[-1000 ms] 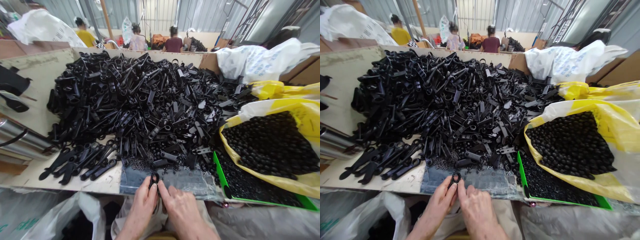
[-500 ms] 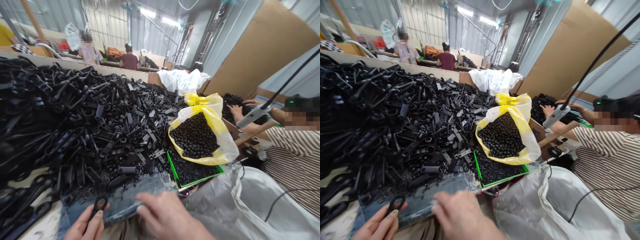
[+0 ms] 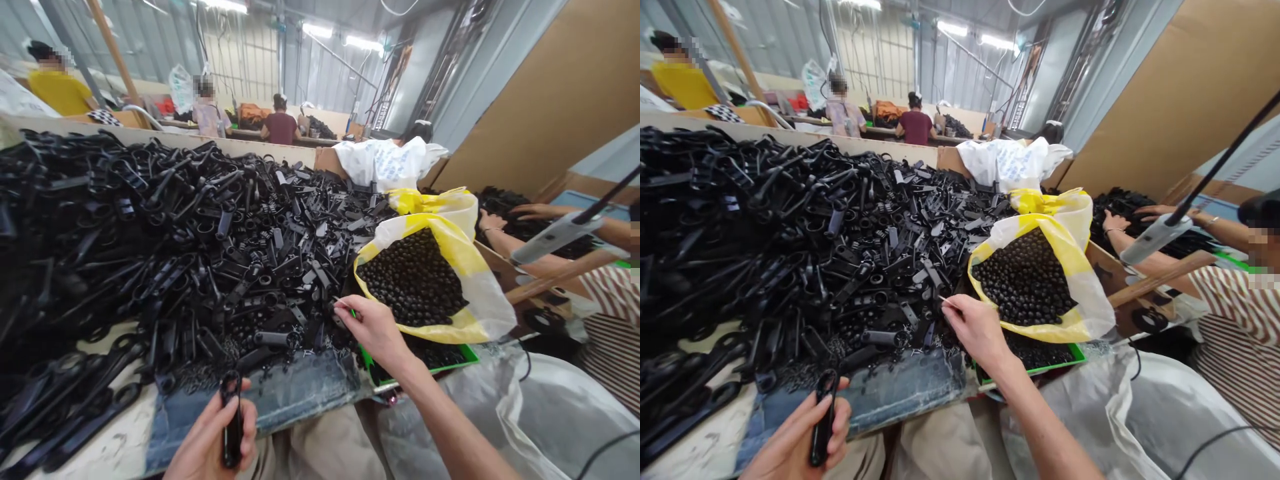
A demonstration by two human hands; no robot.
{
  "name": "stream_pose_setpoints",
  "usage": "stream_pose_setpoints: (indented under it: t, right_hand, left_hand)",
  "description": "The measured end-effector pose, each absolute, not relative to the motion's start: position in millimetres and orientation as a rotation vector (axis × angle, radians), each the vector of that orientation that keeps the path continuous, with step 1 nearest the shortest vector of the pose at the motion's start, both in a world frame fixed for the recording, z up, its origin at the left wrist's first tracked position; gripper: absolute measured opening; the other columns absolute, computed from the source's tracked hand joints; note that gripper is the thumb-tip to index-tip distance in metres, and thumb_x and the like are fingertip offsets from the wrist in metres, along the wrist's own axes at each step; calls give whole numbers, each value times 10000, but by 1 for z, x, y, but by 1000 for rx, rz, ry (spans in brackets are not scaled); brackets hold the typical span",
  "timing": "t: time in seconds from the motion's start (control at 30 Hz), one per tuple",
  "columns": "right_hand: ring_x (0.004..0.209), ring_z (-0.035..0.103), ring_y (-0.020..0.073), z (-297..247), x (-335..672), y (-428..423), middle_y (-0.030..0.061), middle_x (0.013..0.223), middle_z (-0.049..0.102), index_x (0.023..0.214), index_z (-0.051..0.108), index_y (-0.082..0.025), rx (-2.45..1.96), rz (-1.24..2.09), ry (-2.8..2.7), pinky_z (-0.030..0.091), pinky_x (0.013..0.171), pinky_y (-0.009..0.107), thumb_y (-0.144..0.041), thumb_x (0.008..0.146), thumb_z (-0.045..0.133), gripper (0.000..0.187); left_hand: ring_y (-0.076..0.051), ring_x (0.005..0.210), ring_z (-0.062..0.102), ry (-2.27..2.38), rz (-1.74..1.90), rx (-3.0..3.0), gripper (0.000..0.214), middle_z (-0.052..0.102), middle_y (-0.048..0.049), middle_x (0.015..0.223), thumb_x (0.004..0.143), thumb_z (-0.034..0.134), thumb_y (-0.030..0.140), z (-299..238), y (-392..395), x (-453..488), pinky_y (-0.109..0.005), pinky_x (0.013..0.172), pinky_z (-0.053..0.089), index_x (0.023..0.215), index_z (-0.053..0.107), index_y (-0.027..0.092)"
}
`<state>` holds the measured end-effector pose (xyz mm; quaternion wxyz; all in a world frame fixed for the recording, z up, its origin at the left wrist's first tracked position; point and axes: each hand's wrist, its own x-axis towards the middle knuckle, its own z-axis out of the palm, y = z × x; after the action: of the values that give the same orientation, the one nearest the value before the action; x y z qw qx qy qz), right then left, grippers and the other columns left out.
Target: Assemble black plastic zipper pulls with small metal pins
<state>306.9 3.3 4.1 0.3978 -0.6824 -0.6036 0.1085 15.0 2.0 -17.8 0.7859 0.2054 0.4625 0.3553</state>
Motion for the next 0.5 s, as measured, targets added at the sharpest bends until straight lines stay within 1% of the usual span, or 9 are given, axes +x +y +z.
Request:
stream_pose_setpoints:
  t: [0.07,0.13,0.17,0.23,0.3,0.33,0.4,0.43,0.5]
  right_hand:
    - [648,614,161,5,298,-11,43,813,741,929,737,-200,-1697,314,-1413,457,617,256,-384,984,590,242]
    - [545,542,125,1,274,-26,45,795,735,987,723,-186,-1625,468,-1240,414,517,228,-473,997,580,321]
    - [486,473,98,-4,258,-32,33,764,723,992,723,-185,-1532,642,-1081,363,465,209,-511,973,622,341]
    - [430,343,53,-17,223,-42,4,698,679,923,726,-182,-1311,979,-816,264,411,180,-585,855,754,410]
    - [420,273,31,-31,194,-49,-29,639,617,895,723,-176,-1183,1166,-665,211,399,166,-616,794,806,459]
    - [419,265,30,-37,184,-51,-39,624,594,892,721,-175,-1163,1207,-644,206,397,164,-617,800,802,458]
    - [437,325,41,-44,174,-52,-22,683,620,896,725,-178,-1197,1185,-744,268,411,169,-581,863,757,405]
    - [463,384,54,-45,173,-52,-2,754,656,919,733,-186,-1238,1122,-859,323,434,178,-543,903,725,358]
    - [571,536,96,-42,177,-51,28,922,716,1035,742,-216,-1305,927,-1175,447,533,206,-455,967,660,261]
  left_hand:
    - [-112,537,504,977,769,408,640,641,34,678,558,985,467,-18,2,17,-226,481,382,1063,678,220]
    - [-113,567,534,955,766,396,651,678,10,751,583,975,486,-15,1,26,-225,489,394,1082,657,215]
    - [-117,583,550,946,763,394,653,695,-6,794,608,960,508,-12,-1,32,-225,491,400,1095,642,212]
    - [-122,601,576,937,772,398,678,713,-25,856,637,934,552,-7,-3,44,-220,482,404,1123,604,214]
    - [-108,579,573,950,825,421,721,710,-5,858,617,949,541,-2,-4,52,-205,467,397,1144,569,228]
    - [-92,558,559,964,860,441,736,701,16,843,601,963,516,-2,-3,53,-194,466,393,1147,558,236]
    - [-53,512,519,1009,923,506,738,676,59,814,588,977,478,-4,-1,47,-167,469,382,1140,545,250]
    - [-40,491,503,1043,948,548,730,665,75,802,589,974,481,-7,-1,41,-156,464,372,1131,540,256]
    - [-35,472,498,1118,991,649,739,653,93,787,575,973,507,-14,-2,29,-146,447,366,1117,532,266]
